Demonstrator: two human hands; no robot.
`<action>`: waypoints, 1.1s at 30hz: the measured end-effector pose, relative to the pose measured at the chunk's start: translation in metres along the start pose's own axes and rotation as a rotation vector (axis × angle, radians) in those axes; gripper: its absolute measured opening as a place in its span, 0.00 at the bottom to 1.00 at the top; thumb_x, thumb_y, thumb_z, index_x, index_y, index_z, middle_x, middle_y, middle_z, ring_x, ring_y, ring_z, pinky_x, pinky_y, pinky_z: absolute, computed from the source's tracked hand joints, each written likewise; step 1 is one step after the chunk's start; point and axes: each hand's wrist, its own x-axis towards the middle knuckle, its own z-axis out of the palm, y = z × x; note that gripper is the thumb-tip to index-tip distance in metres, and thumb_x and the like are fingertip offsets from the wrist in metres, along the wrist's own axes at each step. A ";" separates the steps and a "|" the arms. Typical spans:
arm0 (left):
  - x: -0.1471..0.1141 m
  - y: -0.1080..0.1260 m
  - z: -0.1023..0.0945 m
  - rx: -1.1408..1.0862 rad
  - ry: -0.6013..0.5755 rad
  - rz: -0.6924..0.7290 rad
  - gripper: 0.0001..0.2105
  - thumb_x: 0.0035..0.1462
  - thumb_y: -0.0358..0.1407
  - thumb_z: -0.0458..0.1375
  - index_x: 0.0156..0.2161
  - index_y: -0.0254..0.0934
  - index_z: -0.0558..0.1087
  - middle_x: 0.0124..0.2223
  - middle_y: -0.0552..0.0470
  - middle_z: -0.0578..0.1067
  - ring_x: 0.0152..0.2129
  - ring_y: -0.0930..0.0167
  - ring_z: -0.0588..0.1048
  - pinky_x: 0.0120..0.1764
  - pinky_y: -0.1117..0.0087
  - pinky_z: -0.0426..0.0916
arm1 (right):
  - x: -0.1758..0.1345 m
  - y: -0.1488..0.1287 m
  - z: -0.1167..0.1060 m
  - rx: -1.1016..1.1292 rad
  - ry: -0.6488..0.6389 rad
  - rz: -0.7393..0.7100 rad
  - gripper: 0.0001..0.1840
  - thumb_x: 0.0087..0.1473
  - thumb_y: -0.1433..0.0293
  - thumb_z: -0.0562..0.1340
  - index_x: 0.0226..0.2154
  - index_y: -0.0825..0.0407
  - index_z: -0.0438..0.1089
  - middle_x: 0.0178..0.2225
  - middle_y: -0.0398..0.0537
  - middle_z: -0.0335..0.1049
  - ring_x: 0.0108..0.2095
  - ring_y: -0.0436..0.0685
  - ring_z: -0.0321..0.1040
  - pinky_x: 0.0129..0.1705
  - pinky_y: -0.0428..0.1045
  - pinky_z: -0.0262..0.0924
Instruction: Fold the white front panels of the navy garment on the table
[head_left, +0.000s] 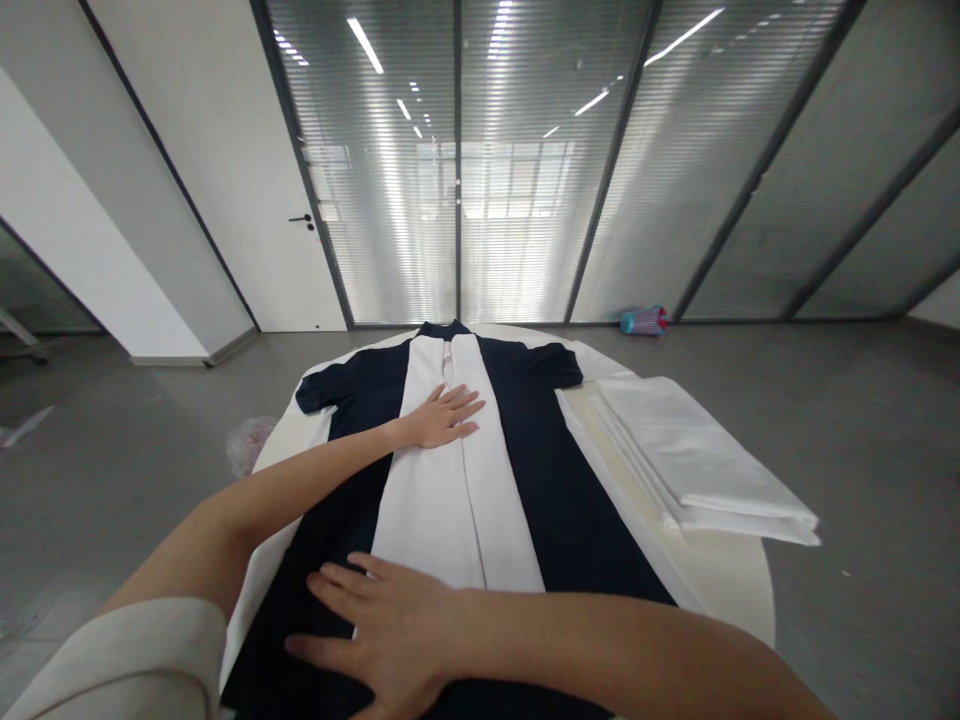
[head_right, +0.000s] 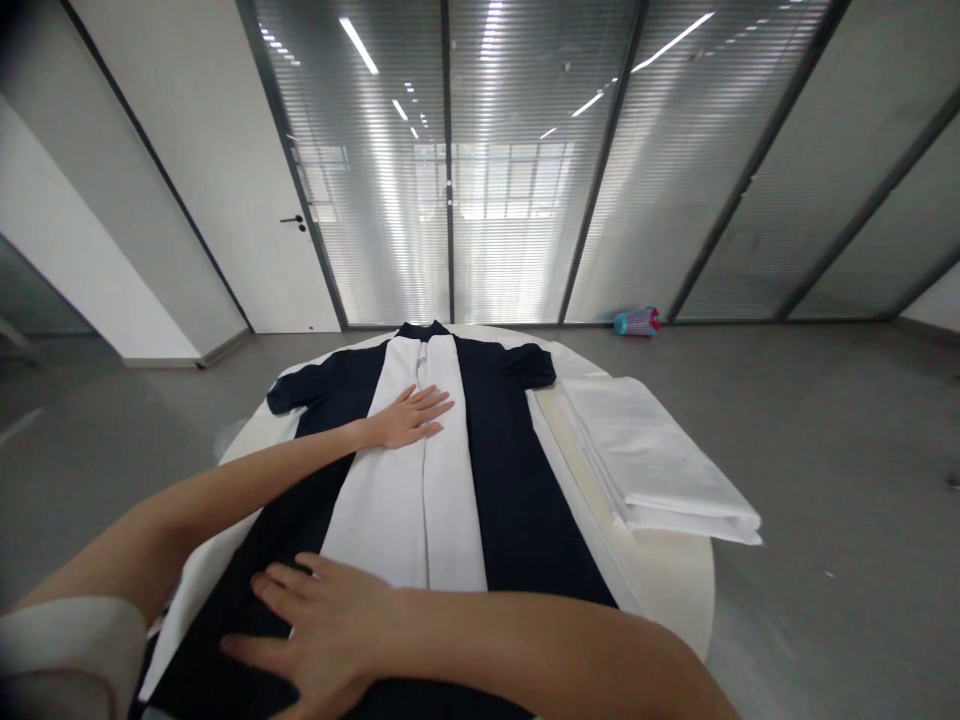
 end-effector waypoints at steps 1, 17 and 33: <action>0.000 0.000 0.000 -0.006 -0.002 -0.001 0.29 0.70 0.53 0.34 0.71 0.47 0.45 0.73 0.52 0.47 0.70 0.62 0.42 0.67 0.51 0.34 | 0.002 -0.003 -0.003 -0.010 0.001 -0.067 0.45 0.59 0.41 0.53 0.66 0.53 0.55 0.68 0.64 0.49 0.68 0.66 0.48 0.64 0.59 0.50; 0.000 0.000 0.001 0.053 0.019 0.020 0.29 0.71 0.50 0.33 0.71 0.42 0.48 0.72 0.48 0.49 0.69 0.60 0.44 0.66 0.50 0.34 | 0.008 0.046 -0.003 0.049 0.010 0.101 0.49 0.57 0.38 0.50 0.67 0.55 0.52 0.69 0.68 0.41 0.69 0.71 0.39 0.67 0.61 0.42; 0.000 0.001 -0.001 0.014 0.001 0.003 0.29 0.71 0.52 0.33 0.71 0.46 0.46 0.72 0.50 0.48 0.70 0.60 0.43 0.66 0.48 0.35 | -0.002 0.040 -0.022 0.103 -0.029 0.172 0.44 0.61 0.43 0.51 0.67 0.56 0.52 0.69 0.67 0.44 0.70 0.70 0.38 0.67 0.68 0.36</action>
